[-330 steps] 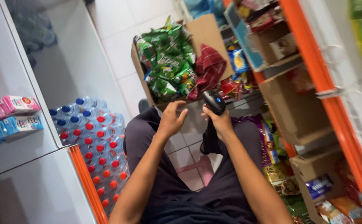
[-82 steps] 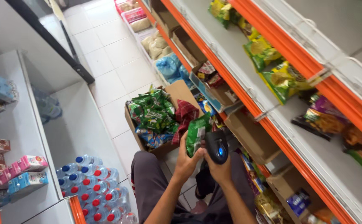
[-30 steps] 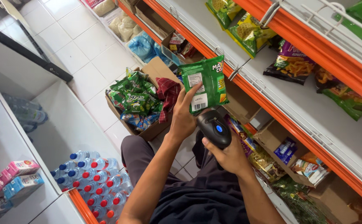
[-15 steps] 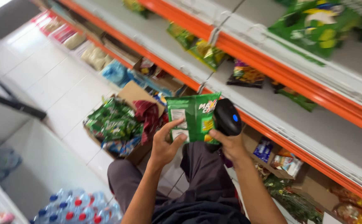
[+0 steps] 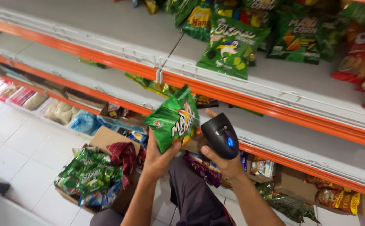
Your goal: The person uses a handheld scanner to scan barcodes on various snack bags from a cardboard box and then places them back in the box or onto a store shelf.
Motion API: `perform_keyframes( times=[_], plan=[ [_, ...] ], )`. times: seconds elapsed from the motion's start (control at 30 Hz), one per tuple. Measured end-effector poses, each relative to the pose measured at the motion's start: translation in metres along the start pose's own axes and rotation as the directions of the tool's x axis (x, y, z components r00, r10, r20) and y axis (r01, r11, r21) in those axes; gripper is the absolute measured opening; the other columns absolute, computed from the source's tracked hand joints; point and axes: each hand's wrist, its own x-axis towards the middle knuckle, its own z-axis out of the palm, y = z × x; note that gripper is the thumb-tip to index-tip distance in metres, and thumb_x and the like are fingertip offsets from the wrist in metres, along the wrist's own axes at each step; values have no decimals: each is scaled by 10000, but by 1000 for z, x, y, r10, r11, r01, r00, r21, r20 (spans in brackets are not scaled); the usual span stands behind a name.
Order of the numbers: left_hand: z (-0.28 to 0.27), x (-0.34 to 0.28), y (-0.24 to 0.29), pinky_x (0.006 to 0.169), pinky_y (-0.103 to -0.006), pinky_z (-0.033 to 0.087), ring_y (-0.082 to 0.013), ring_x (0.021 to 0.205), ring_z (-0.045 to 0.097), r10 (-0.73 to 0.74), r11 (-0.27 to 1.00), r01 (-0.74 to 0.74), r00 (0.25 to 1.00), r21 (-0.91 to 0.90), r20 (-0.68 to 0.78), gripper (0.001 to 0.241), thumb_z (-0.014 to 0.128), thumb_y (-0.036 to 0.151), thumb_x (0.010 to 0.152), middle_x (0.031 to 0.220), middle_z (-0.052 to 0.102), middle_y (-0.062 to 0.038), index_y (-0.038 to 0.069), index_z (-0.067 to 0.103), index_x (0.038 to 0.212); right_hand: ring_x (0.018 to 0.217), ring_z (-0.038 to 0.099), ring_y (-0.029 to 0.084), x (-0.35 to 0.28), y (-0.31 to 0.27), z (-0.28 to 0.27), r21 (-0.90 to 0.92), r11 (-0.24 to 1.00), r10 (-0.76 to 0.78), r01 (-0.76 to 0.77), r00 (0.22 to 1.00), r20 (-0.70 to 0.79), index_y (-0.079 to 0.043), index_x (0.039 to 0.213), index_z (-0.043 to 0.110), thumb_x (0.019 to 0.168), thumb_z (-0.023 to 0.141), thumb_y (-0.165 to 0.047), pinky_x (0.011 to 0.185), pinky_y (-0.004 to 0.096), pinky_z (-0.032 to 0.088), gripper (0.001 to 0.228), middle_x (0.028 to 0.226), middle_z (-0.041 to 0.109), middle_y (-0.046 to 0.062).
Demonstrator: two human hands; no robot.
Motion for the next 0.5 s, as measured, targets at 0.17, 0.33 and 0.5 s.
perform_keyframes(
  times=[0.17,0.33,0.5],
  plan=[
    [9,57,34,1008,-328,522,-161,1134,647,92,970,-133,976,202,198,570,809,172,861,1234,690,-102,-25,583,1346,908,678,132,22,-42,-28,-314,949,-37,20,998,-49,23,1193,679,806,871,-29,805,287,569,435,1024,727,65],
    [56,115,71,970,-352,554,-227,1090,726,407,821,-392,912,414,57,529,830,203,858,1155,743,-154,-27,621,1286,1007,701,125,48,-89,-25,-371,924,-141,99,986,-88,1,1216,677,815,840,-49,857,288,594,436,1110,749,62],
    [81,157,84,877,-347,568,-247,986,750,510,702,-498,850,509,129,391,793,192,928,1078,764,-139,26,662,1256,958,726,136,78,-116,-27,-367,923,-186,115,969,-165,-29,1252,639,857,784,-116,817,293,584,430,1016,761,64]
  ],
)
